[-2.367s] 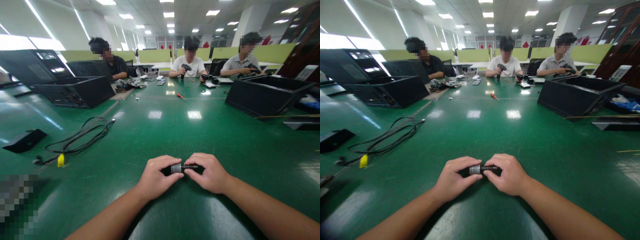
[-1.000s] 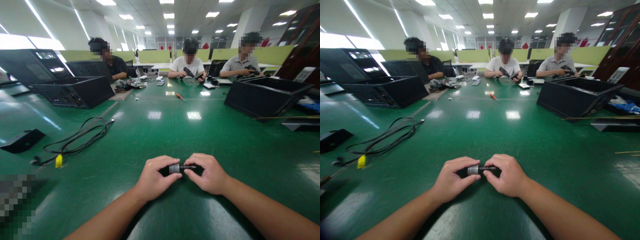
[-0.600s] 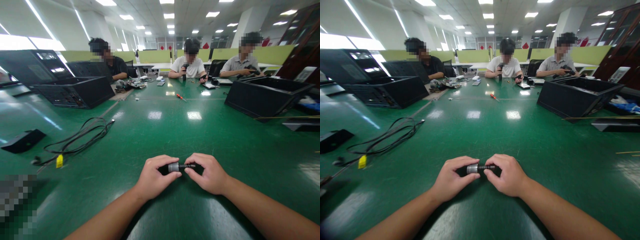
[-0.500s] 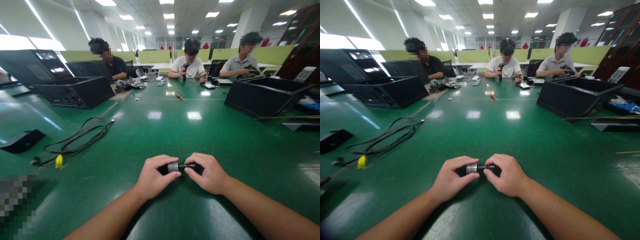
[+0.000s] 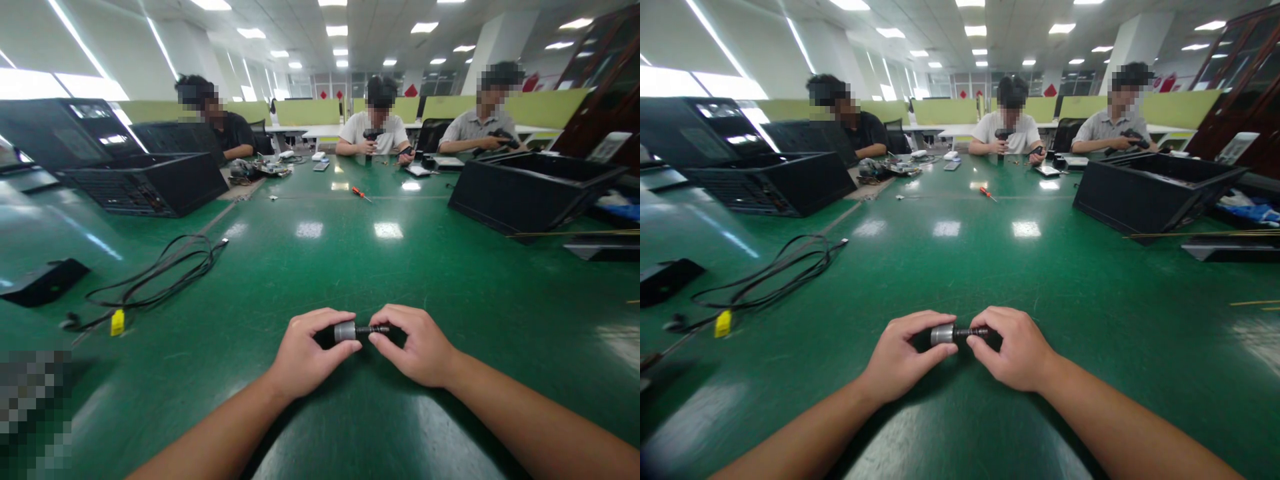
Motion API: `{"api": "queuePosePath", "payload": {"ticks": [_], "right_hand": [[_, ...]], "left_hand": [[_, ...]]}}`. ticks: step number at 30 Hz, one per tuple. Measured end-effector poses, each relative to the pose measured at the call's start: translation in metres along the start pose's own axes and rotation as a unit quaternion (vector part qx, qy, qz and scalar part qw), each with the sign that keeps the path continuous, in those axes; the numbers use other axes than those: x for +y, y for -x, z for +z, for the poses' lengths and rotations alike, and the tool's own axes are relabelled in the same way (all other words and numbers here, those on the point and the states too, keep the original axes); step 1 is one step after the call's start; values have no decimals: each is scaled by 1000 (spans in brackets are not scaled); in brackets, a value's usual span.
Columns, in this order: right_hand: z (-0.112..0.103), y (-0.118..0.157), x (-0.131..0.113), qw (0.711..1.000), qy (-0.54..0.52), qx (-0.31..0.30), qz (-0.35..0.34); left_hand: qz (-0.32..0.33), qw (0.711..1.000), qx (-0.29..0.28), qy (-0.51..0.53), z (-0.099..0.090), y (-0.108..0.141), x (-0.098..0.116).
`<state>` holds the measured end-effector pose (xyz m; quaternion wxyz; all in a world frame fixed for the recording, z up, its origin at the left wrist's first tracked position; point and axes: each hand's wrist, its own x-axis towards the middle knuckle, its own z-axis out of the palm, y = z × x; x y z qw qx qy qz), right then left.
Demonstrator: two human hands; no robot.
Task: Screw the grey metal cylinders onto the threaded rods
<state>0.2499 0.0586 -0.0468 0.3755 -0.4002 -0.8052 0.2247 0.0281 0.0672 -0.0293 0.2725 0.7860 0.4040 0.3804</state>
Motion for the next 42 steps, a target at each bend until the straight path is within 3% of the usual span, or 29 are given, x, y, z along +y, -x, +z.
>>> {"api": "queuePosePath", "payload": {"ticks": [42], "right_hand": [[0,0,3,1000,15,14,7]], "left_hand": [[-53,998,29,19,0,0,-4]]}}
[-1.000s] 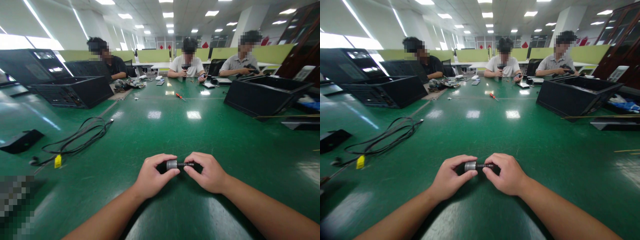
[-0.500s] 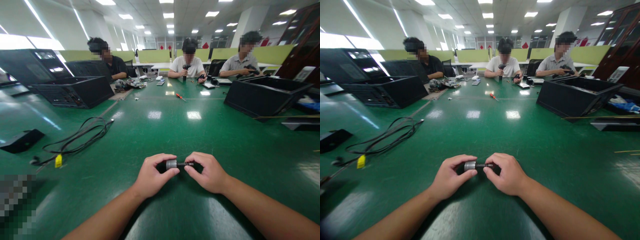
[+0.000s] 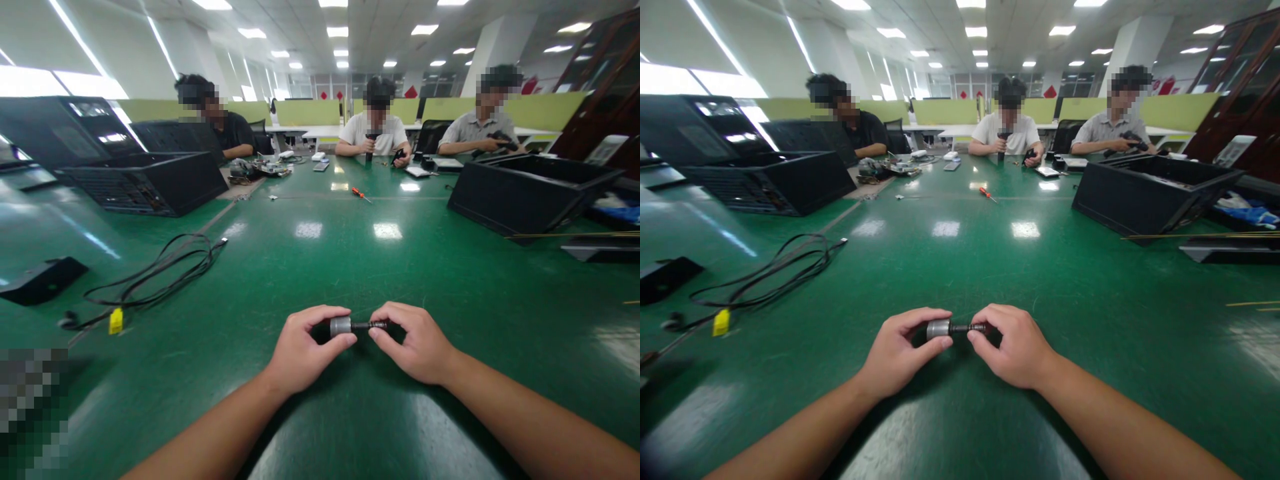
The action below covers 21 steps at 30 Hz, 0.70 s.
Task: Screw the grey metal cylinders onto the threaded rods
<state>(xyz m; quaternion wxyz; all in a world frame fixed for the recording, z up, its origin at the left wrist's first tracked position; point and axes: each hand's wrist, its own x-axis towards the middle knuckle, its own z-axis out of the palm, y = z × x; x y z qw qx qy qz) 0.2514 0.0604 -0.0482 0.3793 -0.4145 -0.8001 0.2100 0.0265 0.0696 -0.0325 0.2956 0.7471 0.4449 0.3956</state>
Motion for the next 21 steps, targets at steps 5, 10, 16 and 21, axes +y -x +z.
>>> {"api": "queuePosePath", "payload": {"ticks": [5,10,16,21], "right_hand": [[0,1,0,1000,4,1,2],[0,0,1,1000,4,2,-2],[-1,-1,0,1000,-1,2,2],[-1,-1,0,1000,-1,1,6]], "left_hand": [[-6,1000,-2,1,0,1,-1],[-3,1000,-1,5,0,1,0],[-11,1000,1,9,0,0,-2],[-9,1000,-2,9,0,1,-2]]}}
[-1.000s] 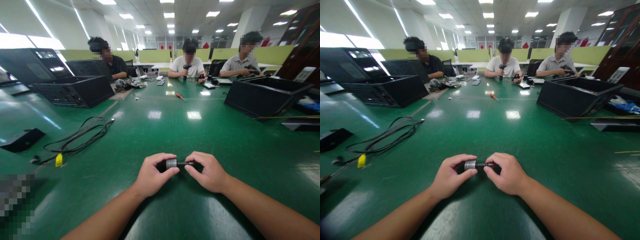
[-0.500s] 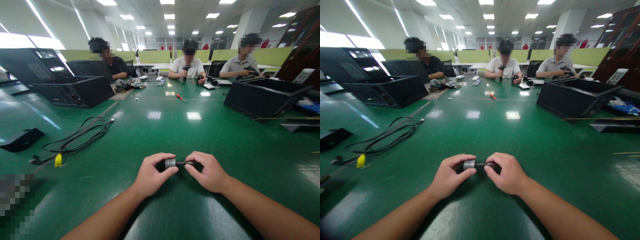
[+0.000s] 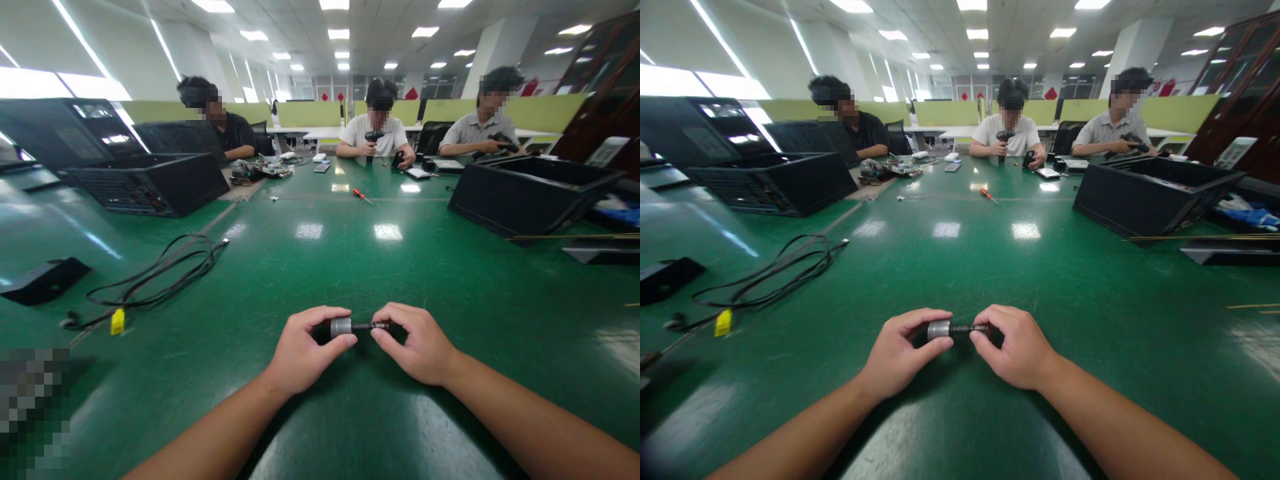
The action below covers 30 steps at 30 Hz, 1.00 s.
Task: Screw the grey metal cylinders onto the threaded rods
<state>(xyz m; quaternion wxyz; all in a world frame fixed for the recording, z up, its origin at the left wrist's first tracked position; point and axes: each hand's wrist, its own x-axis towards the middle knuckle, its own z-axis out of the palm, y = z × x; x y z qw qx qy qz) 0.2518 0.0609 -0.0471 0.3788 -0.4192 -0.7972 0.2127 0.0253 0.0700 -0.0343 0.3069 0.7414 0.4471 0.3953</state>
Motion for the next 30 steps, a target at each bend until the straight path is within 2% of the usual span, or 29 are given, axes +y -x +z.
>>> {"api": "queuePosePath", "payload": {"ticks": [30], "right_hand": [[-4,-2,4,1000,-17,-2,-6]], "left_hand": [[-19,1000,-4,14,-1,0,-1]]}}
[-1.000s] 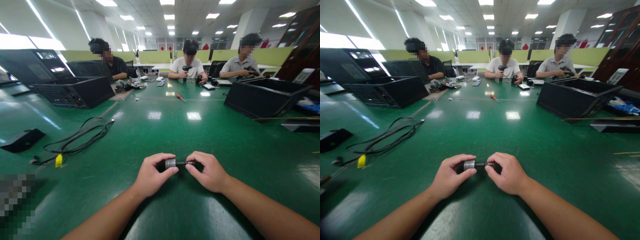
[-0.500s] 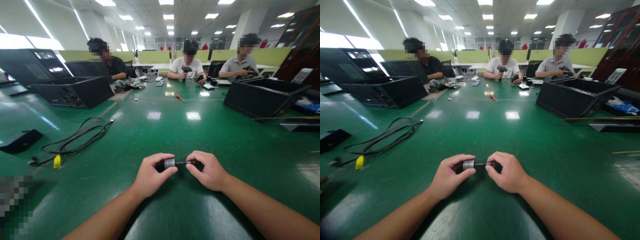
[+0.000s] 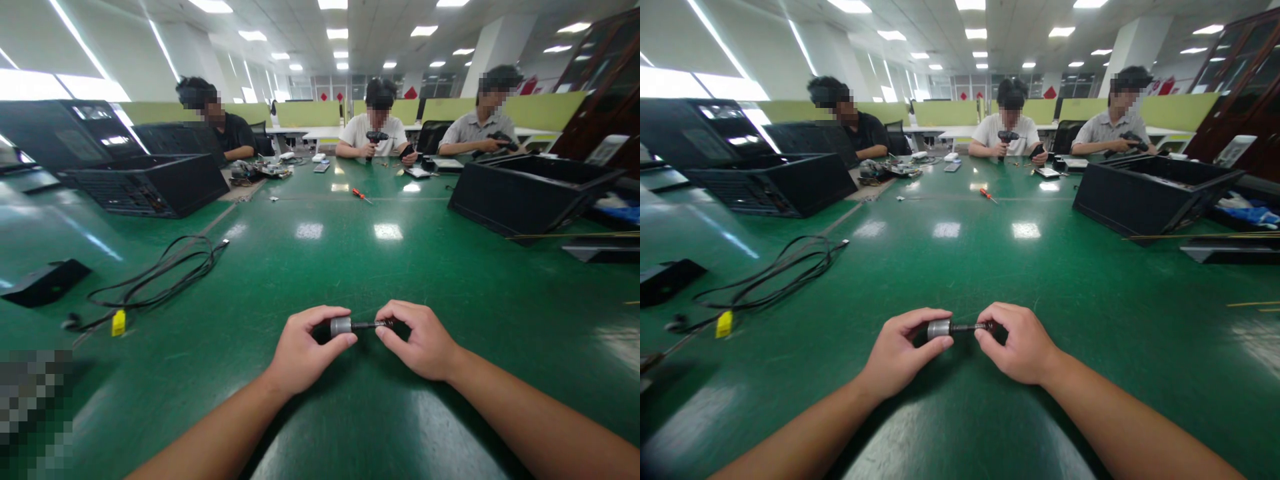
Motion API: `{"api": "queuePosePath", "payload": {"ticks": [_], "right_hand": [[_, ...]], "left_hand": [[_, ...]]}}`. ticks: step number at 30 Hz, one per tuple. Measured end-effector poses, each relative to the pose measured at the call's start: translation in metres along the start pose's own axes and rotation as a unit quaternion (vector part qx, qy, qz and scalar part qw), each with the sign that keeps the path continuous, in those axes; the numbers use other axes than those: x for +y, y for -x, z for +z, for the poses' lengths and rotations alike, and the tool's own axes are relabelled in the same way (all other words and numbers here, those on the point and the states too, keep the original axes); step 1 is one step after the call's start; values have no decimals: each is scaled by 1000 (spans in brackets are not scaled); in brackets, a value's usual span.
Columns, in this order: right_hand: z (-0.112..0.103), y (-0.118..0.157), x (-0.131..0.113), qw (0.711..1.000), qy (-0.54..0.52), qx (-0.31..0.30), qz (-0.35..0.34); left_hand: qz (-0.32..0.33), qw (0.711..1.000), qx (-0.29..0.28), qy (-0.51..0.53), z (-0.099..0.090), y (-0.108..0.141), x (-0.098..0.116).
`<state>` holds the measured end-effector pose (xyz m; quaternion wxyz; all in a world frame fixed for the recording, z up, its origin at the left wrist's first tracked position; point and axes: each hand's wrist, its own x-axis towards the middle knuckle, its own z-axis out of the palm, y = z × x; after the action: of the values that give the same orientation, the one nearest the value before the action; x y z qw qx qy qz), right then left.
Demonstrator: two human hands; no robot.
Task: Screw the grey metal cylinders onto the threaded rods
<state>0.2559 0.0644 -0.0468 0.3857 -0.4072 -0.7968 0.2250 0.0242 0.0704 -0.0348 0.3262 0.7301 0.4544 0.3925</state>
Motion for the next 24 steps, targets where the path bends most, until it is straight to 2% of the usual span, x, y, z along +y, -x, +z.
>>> {"api": "queuePosePath", "payload": {"ticks": [24], "right_hand": [[-2,0,1,1000,15,6,14]], "left_hand": [[-1,1000,14,-23,-1,1,2]]}}
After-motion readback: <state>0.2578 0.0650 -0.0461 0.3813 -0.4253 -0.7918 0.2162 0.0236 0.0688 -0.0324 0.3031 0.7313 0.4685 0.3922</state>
